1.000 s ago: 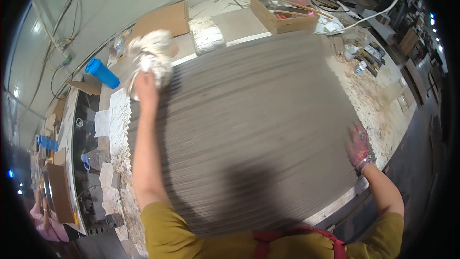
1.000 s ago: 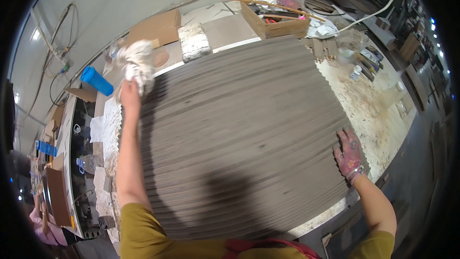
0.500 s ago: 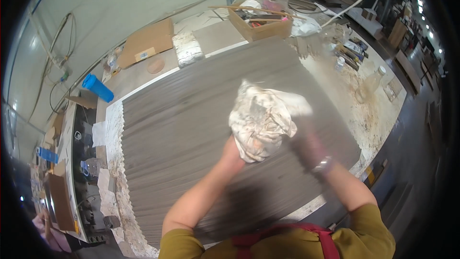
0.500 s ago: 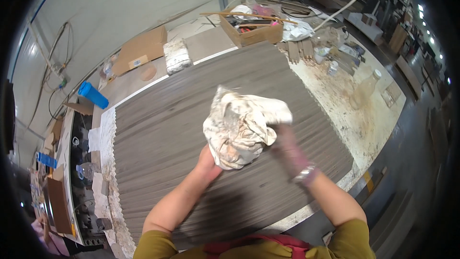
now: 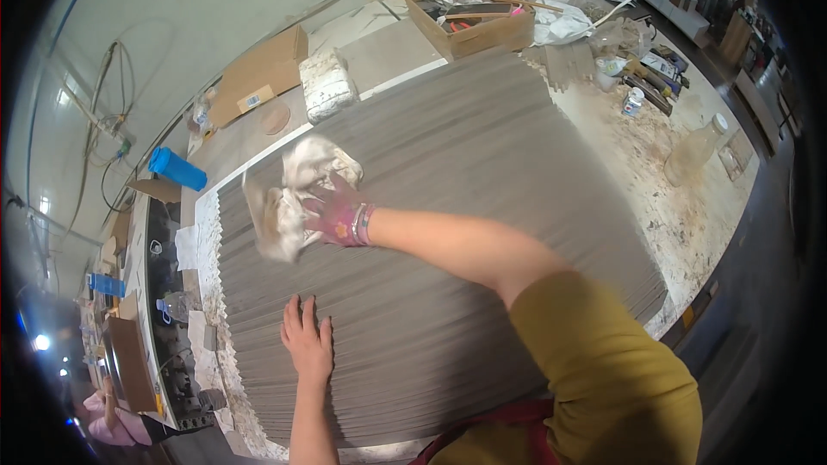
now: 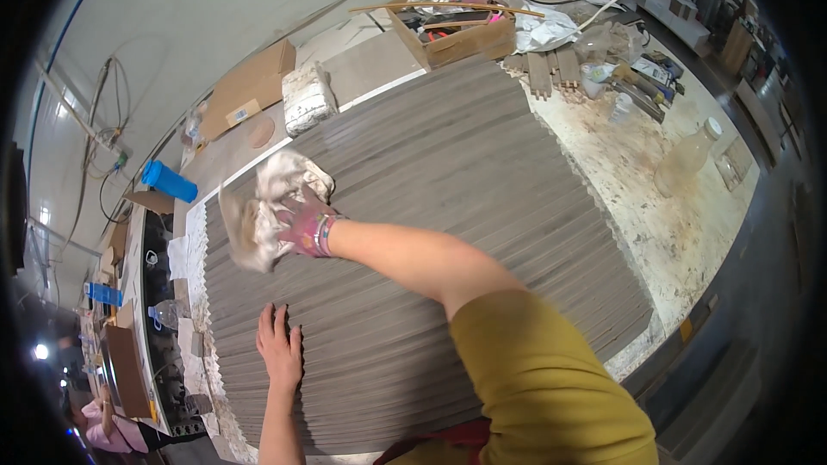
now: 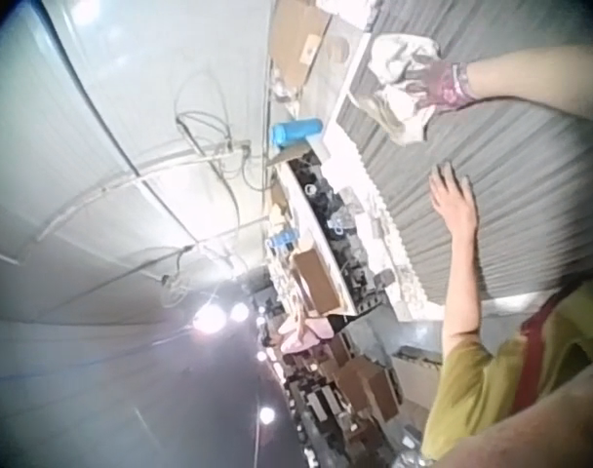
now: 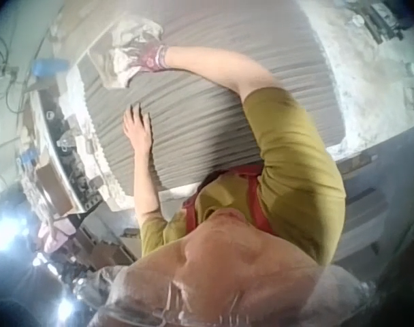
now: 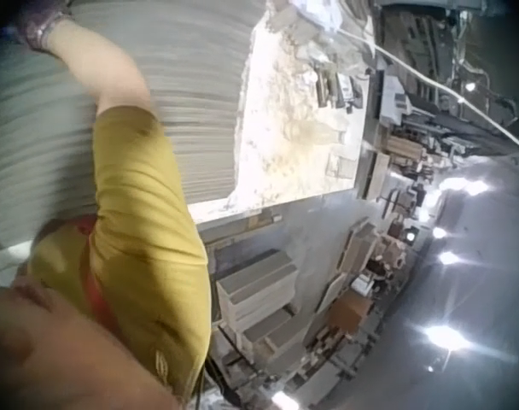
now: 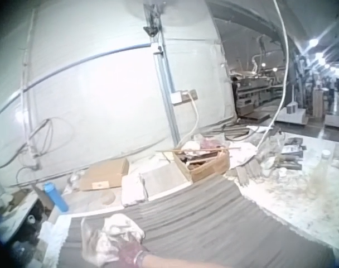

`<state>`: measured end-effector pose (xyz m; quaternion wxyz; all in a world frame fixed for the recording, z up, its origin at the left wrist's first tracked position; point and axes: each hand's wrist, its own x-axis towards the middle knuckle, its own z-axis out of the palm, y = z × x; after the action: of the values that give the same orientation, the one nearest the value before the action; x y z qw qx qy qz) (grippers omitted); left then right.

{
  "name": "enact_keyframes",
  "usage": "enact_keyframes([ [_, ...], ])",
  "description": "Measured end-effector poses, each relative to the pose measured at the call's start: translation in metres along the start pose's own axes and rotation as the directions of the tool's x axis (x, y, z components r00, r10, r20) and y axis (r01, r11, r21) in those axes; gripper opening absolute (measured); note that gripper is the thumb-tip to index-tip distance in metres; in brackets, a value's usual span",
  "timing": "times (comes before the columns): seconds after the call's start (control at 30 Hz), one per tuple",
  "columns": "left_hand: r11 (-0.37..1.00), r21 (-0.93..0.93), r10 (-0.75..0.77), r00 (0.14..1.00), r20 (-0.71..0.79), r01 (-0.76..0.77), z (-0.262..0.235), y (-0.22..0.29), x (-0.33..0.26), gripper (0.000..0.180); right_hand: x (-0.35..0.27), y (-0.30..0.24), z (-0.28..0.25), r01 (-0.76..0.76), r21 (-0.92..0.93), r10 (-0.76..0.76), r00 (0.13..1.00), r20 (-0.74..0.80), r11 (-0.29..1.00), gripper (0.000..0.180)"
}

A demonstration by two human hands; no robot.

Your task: The person uses a small block to scrape along the grooves of a ridged panel and then wipes the entire surface with a cloth. They handle the panel by hand to adjust its position on the workbench.

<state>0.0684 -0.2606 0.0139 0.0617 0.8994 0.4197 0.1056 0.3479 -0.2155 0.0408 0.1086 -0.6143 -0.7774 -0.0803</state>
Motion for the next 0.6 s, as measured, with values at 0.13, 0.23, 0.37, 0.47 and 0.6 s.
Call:
enact_keyframes([
  [0.13,1.000,-0.011,-0.002,1.000,0.000,0.002,-0.002,0.002,0.003,0.046,0.006,0.060,0.079,-0.231,0.380,0.284,0.955,-0.086,0.895,0.035],
  [0.23,0.999,0.020,-0.046,0.999,-0.023,0.046,-0.003,-0.013,-0.010,0.045,-0.031,0.147,0.038,-0.292,0.106,0.305,0.943,-0.131,0.950,0.033],
  [0.37,1.000,-0.011,0.016,1.000,-0.024,-0.016,0.001,0.007,0.008,0.046,-0.250,0.360,0.025,-0.746,-0.521,0.701,0.626,-0.340,0.414,0.045],
  [0.47,1.000,0.013,-0.020,0.999,-0.026,0.021,0.000,0.000,0.002,0.045,-0.325,0.347,-0.069,-0.950,-0.118,0.956,0.293,-0.005,0.290,0.038],
  [0.6,0.998,0.060,-0.019,1.000,-0.019,0.020,-0.002,-0.001,0.000,0.044,-0.381,0.258,-0.117,-0.950,0.052,0.941,0.297,-0.163,0.309,0.029],
])
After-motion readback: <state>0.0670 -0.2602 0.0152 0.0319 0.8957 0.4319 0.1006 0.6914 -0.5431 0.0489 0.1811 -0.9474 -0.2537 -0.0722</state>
